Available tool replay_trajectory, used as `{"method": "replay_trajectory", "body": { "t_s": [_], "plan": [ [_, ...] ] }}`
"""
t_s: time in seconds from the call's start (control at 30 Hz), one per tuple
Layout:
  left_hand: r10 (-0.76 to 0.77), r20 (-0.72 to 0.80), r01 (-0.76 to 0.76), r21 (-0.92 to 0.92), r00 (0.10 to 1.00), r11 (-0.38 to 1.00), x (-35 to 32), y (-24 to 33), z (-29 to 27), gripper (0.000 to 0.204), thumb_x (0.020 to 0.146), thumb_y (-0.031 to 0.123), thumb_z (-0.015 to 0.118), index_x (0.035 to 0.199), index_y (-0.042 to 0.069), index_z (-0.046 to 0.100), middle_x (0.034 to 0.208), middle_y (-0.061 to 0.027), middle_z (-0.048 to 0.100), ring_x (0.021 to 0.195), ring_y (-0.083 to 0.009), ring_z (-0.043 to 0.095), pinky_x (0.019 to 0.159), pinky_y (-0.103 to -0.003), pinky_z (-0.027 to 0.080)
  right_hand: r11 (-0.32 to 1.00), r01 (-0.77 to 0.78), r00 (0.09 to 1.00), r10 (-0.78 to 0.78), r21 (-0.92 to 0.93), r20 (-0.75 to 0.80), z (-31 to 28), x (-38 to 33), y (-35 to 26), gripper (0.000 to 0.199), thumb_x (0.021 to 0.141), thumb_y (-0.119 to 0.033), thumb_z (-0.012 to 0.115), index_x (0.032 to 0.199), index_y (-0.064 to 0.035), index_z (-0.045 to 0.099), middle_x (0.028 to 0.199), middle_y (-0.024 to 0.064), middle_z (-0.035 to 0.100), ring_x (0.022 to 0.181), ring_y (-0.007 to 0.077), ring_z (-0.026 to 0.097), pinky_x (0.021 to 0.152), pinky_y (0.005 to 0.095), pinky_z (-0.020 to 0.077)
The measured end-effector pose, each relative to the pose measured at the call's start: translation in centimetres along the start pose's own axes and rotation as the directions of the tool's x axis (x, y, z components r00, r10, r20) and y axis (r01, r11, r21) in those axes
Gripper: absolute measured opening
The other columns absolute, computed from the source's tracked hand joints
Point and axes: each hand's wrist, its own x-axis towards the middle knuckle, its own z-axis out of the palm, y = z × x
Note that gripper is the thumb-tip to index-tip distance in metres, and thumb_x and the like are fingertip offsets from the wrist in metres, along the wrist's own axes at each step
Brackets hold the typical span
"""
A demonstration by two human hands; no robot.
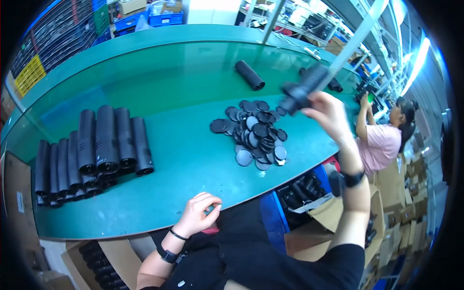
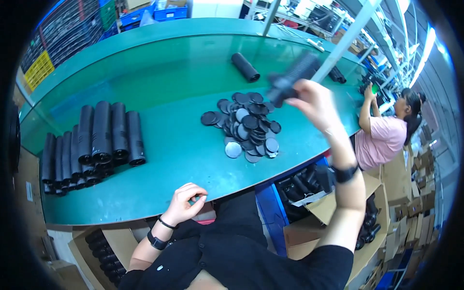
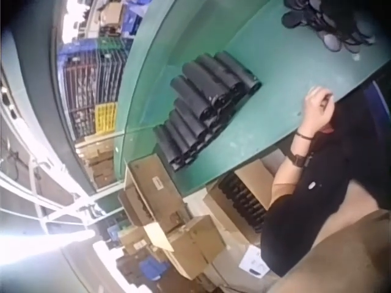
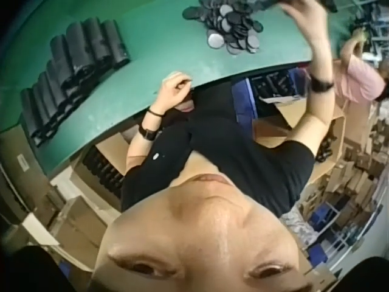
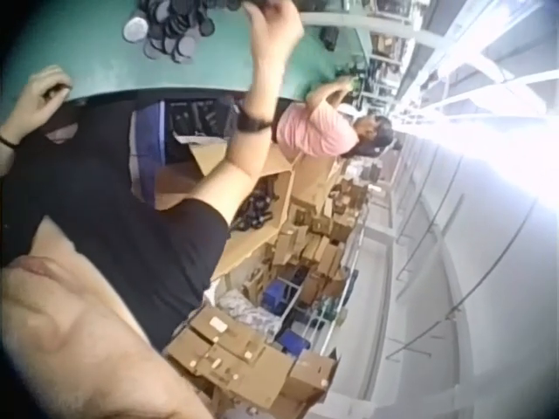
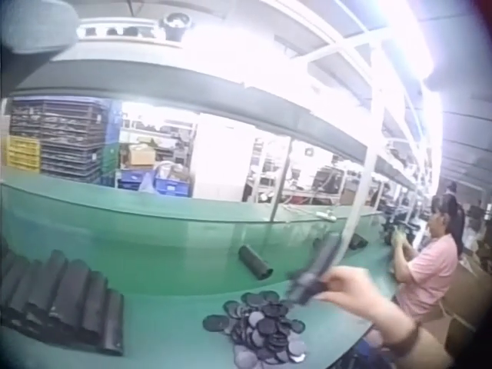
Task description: The person picks up a black cylinder, presses a cap from a pile onto one end, and places the finished item into a cardboard box.
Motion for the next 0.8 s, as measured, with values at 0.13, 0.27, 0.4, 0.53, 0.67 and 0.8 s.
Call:
{"method": "replay_trajectory", "body": {
  "t_s": [0.13, 0.27, 0.4, 0.53, 0.67, 0.8],
  "plan": [
    [-0.022, -0.037, 0.022, -0.013, 0.999, 1.0, 0.0, 0.2, -0.1, 0.006, 0.082, 0.003, 0.066, 0.088, 0.001, 0.067, 0.079, -0.0077, 0.065, 0.061, -0.0166, 0.054, 0.056, -0.027, 0.045, 0.953, 0.266, 0.961, -0.249, -0.147, 0.123, 13.0, 9.9, -4.0, 0.032, 0.068, -0.012, 0.081, 0.092, 0.0008, 0.065, 0.089, 0.0192, 0.066, 0.084, 0.0361, 0.066, 0.074, 0.0414, 0.0529],
    [0.058, -0.064, -0.054, 0.061, 0.996, 0.997, -0.2, -0.4, 0.5, 0.005, 0.084, 0.004, 0.064, 0.087, 0.001, 0.066, 0.077, -0.0088, 0.065, 0.064, -0.0203, 0.056, 0.056, -0.03, 0.046, 0.891, 0.332, 0.94, -0.284, -0.309, 0.19, 24.5, 15.5, -5.0, 0.025, 0.07, -0.012, 0.078, 0.088, -0.0022, 0.063, 0.094, 0.0181, 0.065, 0.089, 0.0371, 0.066, 0.078, 0.0445, 0.0539],
    [0.082, -0.078, -0.074, 0.093, 0.994, 0.993, -0.3, 0.0, 0.9, 0.008, 0.082, 0.003, 0.063, 0.089, 0.0, 0.066, 0.076, -0.0111, 0.062, 0.069, -0.0252, 0.059, 0.064, -0.034, 0.049, 0.889, 0.282, 0.958, -0.239, -0.361, 0.161, 30.8, 17.8, -5.8, 0.013, 0.079, -0.006, 0.066, 0.091, -0.0025, 0.063, 0.097, 0.0178, 0.066, 0.09, 0.0358, 0.067, 0.078, 0.0438, 0.0561],
    [0.107, -0.099, -0.097, 0.102, 0.989, 0.99, -0.6, 0.0, 0.8, 0.008, 0.083, 0.004, 0.063, 0.09, 0.0, 0.066, 0.077, -0.0114, 0.062, 0.069, -0.0246, 0.06, 0.063, -0.034, 0.05, 0.847, 0.297, 0.95, -0.216, -0.44, 0.226, 33.4, 17.5, -7.9, 0.013, 0.085, -0.005, 0.058, 0.094, -0.0045, 0.068, 0.098, 0.016, 0.068, 0.091, 0.0309, 0.07, 0.077, 0.0401, 0.0578],
    [0.043, -0.061, -0.037, 0.099, 0.997, 0.994, -0.3, 0.5, 0.9, 0.005, 0.083, 0.003, 0.063, 0.087, 0.0, 0.063, 0.076, -0.0127, 0.062, 0.072, -0.0308, 0.06, 0.068, -0.039, 0.05, 0.866, 0.261, 0.958, -0.18, -0.427, 0.222, 32.3, 17.4, -7.0, 0.011, 0.085, -0.008, 0.061, 0.093, -0.0025, 0.066, 0.097, 0.0184, 0.067, 0.088, 0.0335, 0.069, 0.074, 0.0418, 0.0575],
    [0.032, -0.067, -0.025, 0.097, 0.997, 0.995, 0.0, -0.3, 0.9, 0.005, 0.083, 0.004, 0.064, 0.087, 0.001, 0.065, 0.075, -0.0102, 0.062, 0.065, -0.0249, 0.057, 0.061, -0.035, 0.048, 0.926, 0.316, 0.938, -0.273, -0.207, 0.214, 26.1, 13.4, -7.4, 0.02, 0.083, -0.019, 0.069, 0.094, -0.0024, 0.067, 0.096, 0.0197, 0.067, 0.087, 0.0371, 0.067, 0.077, 0.0453, 0.0546]
  ]
}}
